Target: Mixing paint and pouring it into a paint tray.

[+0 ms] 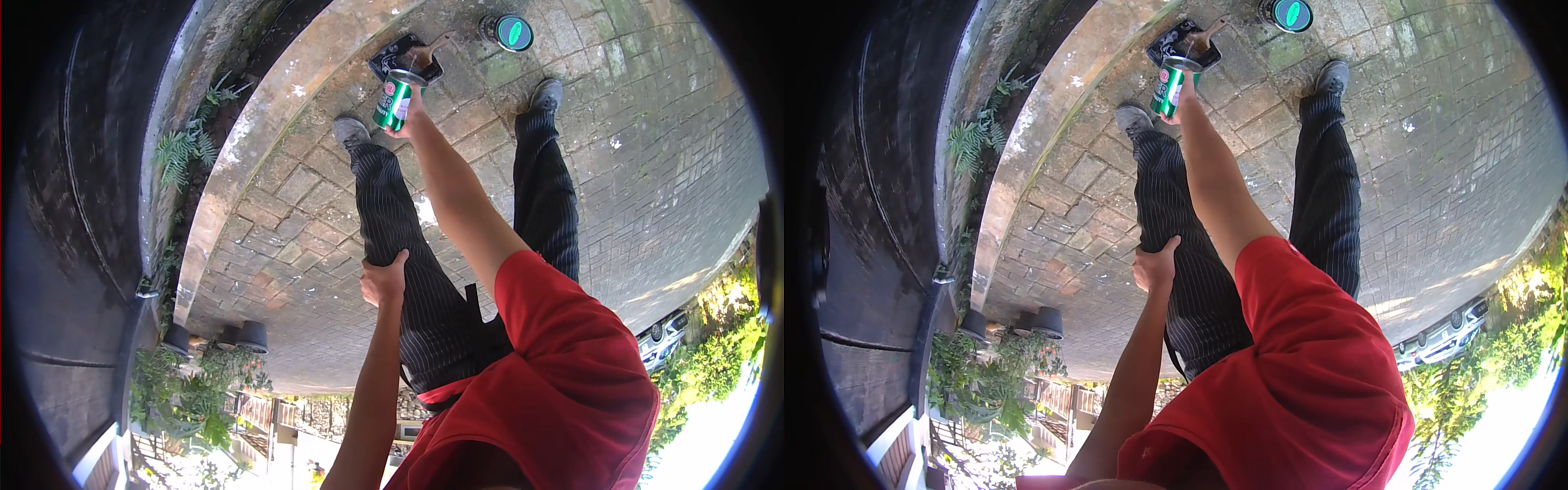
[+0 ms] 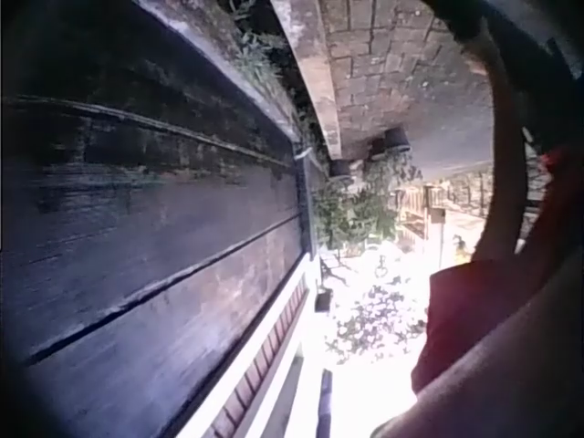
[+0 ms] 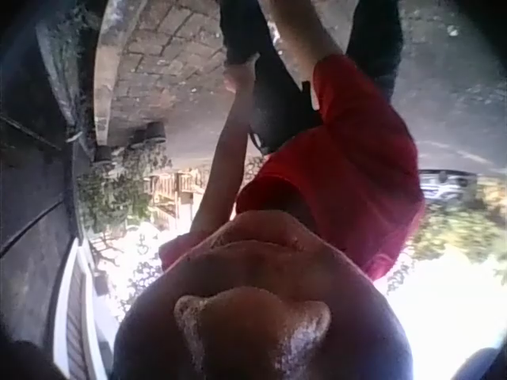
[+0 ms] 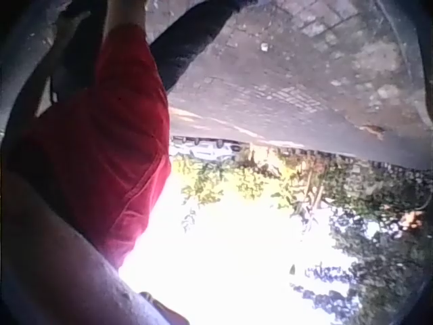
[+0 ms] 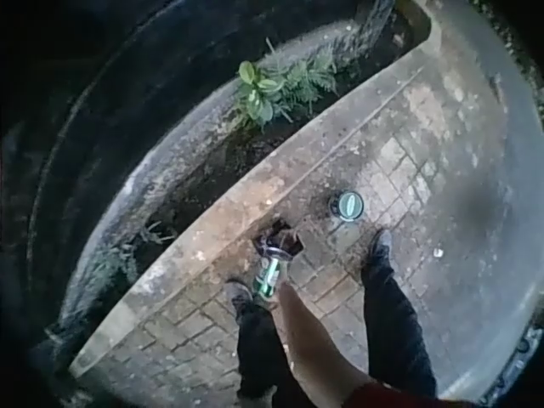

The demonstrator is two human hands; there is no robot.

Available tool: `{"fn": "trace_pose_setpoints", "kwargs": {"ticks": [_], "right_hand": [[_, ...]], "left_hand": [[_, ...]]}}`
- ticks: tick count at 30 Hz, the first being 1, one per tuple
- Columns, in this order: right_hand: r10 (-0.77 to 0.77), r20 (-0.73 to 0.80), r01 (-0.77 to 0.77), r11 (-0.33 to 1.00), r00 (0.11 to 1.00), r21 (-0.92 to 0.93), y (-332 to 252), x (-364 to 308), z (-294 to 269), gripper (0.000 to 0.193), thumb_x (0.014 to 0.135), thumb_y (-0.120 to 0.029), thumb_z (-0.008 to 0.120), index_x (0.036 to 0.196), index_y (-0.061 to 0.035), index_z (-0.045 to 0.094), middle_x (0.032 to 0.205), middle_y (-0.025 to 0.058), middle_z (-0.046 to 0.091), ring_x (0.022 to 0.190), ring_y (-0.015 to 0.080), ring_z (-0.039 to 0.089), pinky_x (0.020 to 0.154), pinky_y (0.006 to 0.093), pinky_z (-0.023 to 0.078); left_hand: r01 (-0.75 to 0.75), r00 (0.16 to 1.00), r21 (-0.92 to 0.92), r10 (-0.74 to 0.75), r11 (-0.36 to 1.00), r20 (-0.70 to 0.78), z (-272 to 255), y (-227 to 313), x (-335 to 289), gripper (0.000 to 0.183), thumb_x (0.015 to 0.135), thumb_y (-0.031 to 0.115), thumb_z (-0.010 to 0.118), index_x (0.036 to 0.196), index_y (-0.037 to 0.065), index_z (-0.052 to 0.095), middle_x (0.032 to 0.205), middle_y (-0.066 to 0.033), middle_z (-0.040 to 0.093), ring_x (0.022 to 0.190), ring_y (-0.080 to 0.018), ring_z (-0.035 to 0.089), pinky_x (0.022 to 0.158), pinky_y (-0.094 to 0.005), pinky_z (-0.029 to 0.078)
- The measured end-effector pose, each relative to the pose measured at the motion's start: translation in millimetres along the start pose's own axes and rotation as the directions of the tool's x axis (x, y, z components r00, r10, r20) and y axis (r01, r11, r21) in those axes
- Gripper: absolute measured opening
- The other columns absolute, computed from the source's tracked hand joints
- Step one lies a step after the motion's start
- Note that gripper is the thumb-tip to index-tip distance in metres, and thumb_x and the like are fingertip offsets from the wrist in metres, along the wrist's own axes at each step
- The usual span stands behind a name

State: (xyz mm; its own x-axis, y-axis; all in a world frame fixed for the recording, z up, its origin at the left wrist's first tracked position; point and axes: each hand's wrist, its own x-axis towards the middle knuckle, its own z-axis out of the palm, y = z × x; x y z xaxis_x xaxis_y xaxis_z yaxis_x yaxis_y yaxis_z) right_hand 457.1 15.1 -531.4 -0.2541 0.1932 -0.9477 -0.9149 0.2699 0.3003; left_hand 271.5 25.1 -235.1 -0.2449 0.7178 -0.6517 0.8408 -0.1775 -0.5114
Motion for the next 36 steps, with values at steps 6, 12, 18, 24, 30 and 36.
{"fn": "trace_pose_setpoints", "kwargs": {"ticks": [6, 12, 18, 24, 30, 36], "right_hand": [[0.069, 0.038, -0.070, 0.998, 0.997, 0.006, -24.1, 4.1, -13.1, 0.090, 0.061, -0.084, 0.039, 0.110, -0.0104, 0.055, 0.110, 0.0210, 0.053, 0.100, 0.0418, 0.046, 0.063, 0.0422, 0.043], [0.178, 0.046, -0.175, 0.983, 0.983, -0.058, -17.8, 9.8, -24.2, 0.090, 0.060, -0.084, 0.038, 0.109, -0.0112, 0.056, 0.107, 0.0191, 0.055, 0.098, 0.0420, 0.048, 0.061, 0.0386, 0.041], [-0.196, -0.121, 0.199, 0.980, 0.973, 0.010, -2.5, 21.4, -57.4, 0.076, 0.070, -0.069, 0.052, 0.124, -0.0159, 0.047, 0.116, 0.0127, 0.054, 0.101, 0.0313, 0.053, 0.069, 0.0458, 0.048], [-0.495, -0.149, 0.491, 0.869, 0.856, -0.069, -18.2, 19.4, -118.3, 0.071, 0.068, -0.055, 0.067, 0.123, -0.0149, 0.046, 0.112, 0.0101, 0.053, 0.097, 0.0261, 0.054, 0.067, 0.0422, 0.049], [-0.686, -0.197, 0.656, 0.728, 0.701, -0.200, -88.0, 1.0, -171.7, 0.092, 0.065, -0.043, 0.076, 0.135, -0.0157, 0.022, 0.128, 0.0122, 0.038, 0.111, 0.0260, 0.045, 0.077, 0.0436, 0.047], [-0.669, 0.020, 0.667, 0.737, 0.743, -0.109, -156.8, 14.3, -192.3, 0.084, 0.069, -0.034, 0.075, 0.135, -0.0178, 0.025, 0.131, 0.0083, 0.033, 0.116, 0.0228, 0.040, 0.084, 0.0419, 0.045]], "left_hand": [[-0.024, 0.999, -0.010, 0.024, 1.000, 0.024, -2.5, 9.5, -3.3, 0.079, 0.054, 0.058, 0.079, 0.109, 0.004, 0.061, 0.101, -0.0166, 0.067, 0.095, -0.0337, 0.065, 0.082, -0.0436, 0.051], [-0.008, 0.999, -0.006, 0.008, 1.000, 0.038, -4.2, 9.1, -2.4, 0.079, 0.055, 0.057, 0.079, 0.110, 0.004, 0.061, 0.102, -0.0169, 0.067, 0.096, -0.0339, 0.065, 0.083, -0.0441, 0.051], [-0.041, 0.999, -0.008, 0.042, 0.999, 0.034, -4.7, 19.3, -7.7, 0.079, 0.056, 0.056, 0.079, 0.110, 0.002, 0.059, 0.098, -0.0181, 0.067, 0.095, -0.0342, 0.065, 0.083, -0.0426, 0.051], [-0.040, 0.997, -0.058, 0.043, 0.998, 0.057, 2.1, 15.1, -10.0, 0.088, 0.056, 0.055, 0.080, 0.120, 0.002, 0.054, 0.107, -0.0208, 0.064, 0.102, -0.0355, 0.062, 0.088, -0.0437, 0.048], [-0.510, 0.844, -0.267, 0.416, 0.817, -0.339, 20.8, 45.4, 44.1, 0.076, 0.073, 0.041, 0.075, 0.130, 0.000, 0.044, 0.120, -0.0197, 0.058, 0.113, -0.0380, 0.054, 0.098, -0.0440, 0.041], [-0.557, 0.793, -0.597, 0.582, 0.578, -0.177, 63.8, 168.4, 190.2, 0.069, 0.076, 0.026, 0.074, 0.132, 0.002, 0.043, 0.123, -0.0140, 0.059, 0.110, -0.0286, 0.059, 0.091, -0.0360, 0.047]]}}
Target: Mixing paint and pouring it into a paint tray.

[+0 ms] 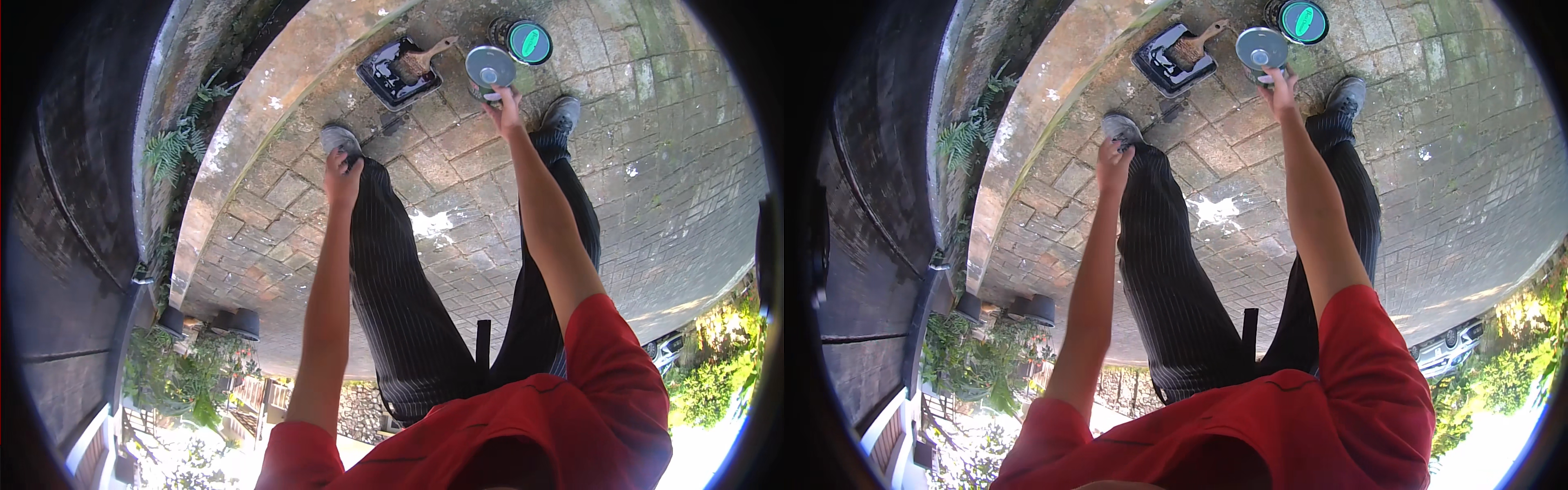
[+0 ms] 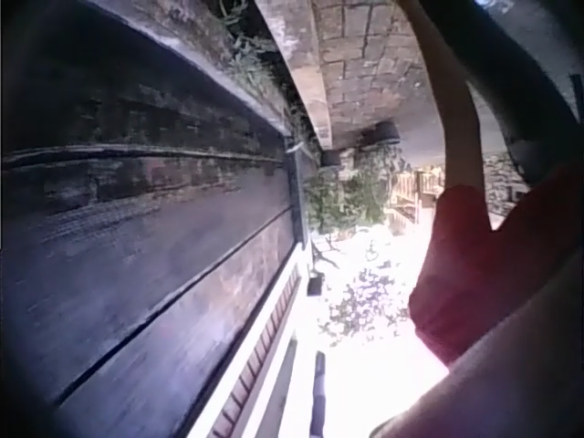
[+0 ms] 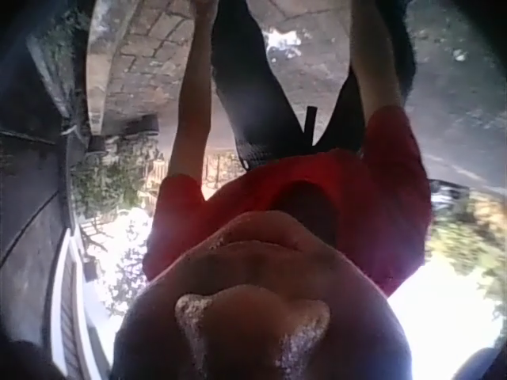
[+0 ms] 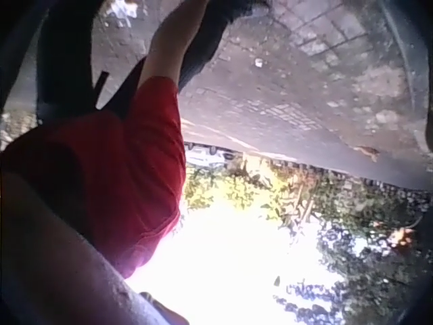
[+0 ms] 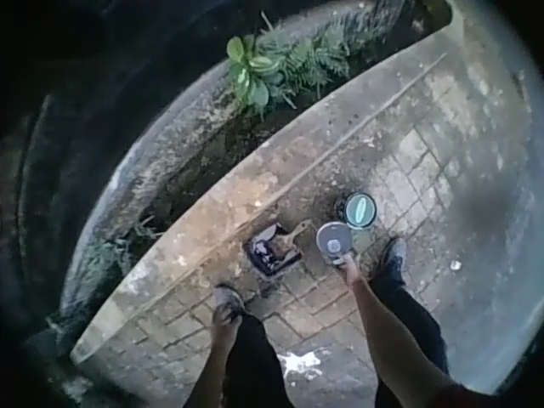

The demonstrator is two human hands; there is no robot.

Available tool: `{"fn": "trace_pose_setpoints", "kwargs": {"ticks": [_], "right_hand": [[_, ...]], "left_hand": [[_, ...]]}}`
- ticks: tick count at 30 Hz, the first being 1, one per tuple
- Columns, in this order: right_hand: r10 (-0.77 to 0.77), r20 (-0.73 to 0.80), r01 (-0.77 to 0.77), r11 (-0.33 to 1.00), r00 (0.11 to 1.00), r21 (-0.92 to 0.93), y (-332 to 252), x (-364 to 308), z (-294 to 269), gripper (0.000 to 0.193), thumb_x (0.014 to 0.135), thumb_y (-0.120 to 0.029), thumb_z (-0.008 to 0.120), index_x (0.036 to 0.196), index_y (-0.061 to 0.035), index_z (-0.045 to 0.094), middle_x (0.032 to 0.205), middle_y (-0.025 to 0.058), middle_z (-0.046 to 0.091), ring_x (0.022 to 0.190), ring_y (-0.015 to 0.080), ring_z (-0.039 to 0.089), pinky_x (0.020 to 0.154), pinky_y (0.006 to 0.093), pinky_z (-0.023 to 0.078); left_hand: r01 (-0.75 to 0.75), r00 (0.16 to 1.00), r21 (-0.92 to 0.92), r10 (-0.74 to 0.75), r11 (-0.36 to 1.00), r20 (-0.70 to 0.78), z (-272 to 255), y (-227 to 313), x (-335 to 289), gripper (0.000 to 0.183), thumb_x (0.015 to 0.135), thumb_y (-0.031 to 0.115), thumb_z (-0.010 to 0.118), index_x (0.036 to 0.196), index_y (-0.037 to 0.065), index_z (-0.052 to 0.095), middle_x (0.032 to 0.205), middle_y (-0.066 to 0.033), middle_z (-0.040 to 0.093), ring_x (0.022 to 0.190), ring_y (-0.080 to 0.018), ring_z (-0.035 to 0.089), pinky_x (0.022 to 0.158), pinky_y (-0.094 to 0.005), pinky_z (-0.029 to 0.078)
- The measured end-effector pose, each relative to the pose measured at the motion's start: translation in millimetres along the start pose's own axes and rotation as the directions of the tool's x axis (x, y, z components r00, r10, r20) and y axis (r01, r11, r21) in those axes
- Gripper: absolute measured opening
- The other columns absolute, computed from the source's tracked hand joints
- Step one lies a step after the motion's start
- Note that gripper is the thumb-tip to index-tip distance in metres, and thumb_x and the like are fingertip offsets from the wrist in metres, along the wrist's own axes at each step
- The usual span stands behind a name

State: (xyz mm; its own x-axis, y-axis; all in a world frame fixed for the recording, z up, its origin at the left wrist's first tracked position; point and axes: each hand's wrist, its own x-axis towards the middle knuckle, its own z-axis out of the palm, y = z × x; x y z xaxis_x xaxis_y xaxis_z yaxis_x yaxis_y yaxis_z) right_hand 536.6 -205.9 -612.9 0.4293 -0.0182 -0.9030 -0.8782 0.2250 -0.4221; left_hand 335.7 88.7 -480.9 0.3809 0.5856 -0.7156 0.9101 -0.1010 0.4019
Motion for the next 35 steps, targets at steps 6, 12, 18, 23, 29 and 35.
{"fn": "trace_pose_setpoints", "kwargs": {"ticks": [6, 12, 18, 23, 29, 35], "right_hand": [[0.028, 0.212, -0.044, 0.996, 0.977, 0.071, -10.3, 3.2, 38.0, 0.076, 0.073, -0.029, 0.073, 0.133, -0.0207, 0.027, 0.131, 0.0026, 0.034, 0.118, 0.0197, 0.038, 0.092, 0.0406, 0.041], [0.154, 0.300, -0.168, 0.985, 0.941, 0.024, -15.2, 9.9, -30.8, 0.071, 0.077, -0.027, 0.071, 0.136, -0.0223, 0.031, 0.127, 0.0042, 0.042, 0.112, 0.0202, 0.044, 0.094, 0.0369, 0.040], [-0.644, -0.363, 0.451, 0.747, 0.673, -0.488, -2.2, -13.2, -32.0, 0.046, 0.087, -0.030, 0.059, 0.115, 0.0054, 0.048, 0.116, 0.0210, 0.049, 0.104, 0.0285, 0.050, 0.089, 0.0385, 0.040], [-0.735, 0.201, 0.700, 0.469, 0.648, -0.539, 21.2, -93.8, 93.1, 0.022, 0.085, -0.014, 0.056, 0.102, 0.0006, 0.055, 0.096, 0.0175, 0.056, 0.087, 0.0303, 0.056, 0.081, 0.0380, 0.044], [-0.646, 0.087, 0.525, 0.525, 0.758, -0.670, 29.0, -12.3, 122.0, 0.021, 0.080, -0.007, 0.054, 0.099, 0.0001, 0.059, 0.094, 0.0185, 0.058, 0.090, 0.0335, 0.058, 0.082, 0.0400, 0.046], [-0.401, 0.077, 0.286, 0.493, 0.913, -0.822, 38.6, 35.3, 132.2, 0.034, 0.072, -0.005, 0.056, 0.105, -0.0023, 0.061, 0.107, 0.0205, 0.058, 0.100, 0.0363, 0.056, 0.090, 0.0410, 0.045]], "left_hand": [[0.104, 0.989, -0.108, -0.092, 0.989, 0.115, 21.4, -34.7, 119.4, 0.074, 0.077, 0.017, 0.073, 0.138, 0.002, 0.034, 0.120, -0.0134, 0.060, 0.099, -0.0251, 0.061, 0.085, -0.0341, 0.048], [0.224, 0.962, -0.249, -0.172, 0.942, 0.213, 68.0, 13.6, 95.6, 0.070, 0.082, 0.026, 0.066, 0.140, 0.005, 0.033, 0.121, -0.0065, 0.060, 0.100, -0.0222, 0.061, 0.084, -0.0414, 0.045], [0.330, 0.929, -0.289, -0.256, 0.899, 0.266, 88.5, 41.4, 73.6, 0.069, 0.085, 0.032, 0.062, 0.142, 0.011, 0.032, 0.126, -0.0075, 0.057, 0.102, -0.0258, 0.060, 0.085, -0.0433, 0.044], [0.383, 0.923, -0.362, -0.336, 0.850, 0.189, 62.0, 8.6, 100.5, 0.069, 0.089, 0.049, 0.049, 0.143, 0.011, 0.031, 0.135, -0.0069, 0.050, 0.115, -0.0300, 0.053, 0.094, -0.0474, 0.039], [0.416, 0.909, -0.531, -0.333, 0.738, 0.250, 97.8, 33.4, 129.7, 0.081, 0.089, 0.065, 0.033, 0.145, 0.007, 0.026, 0.142, -0.0090, 0.043, 0.128, -0.0330, 0.041, 0.105, -0.0496, 0.027], [0.412, 0.911, -0.596, -0.301, 0.689, 0.282, 107.9, 20.4, 152.9, 0.089, 0.086, 0.074, 0.025, 0.148, 0.010, 0.021, 0.149, -0.0146, 0.031, 0.132, -0.0359, 0.036, 0.108, -0.0515, 0.022]]}}
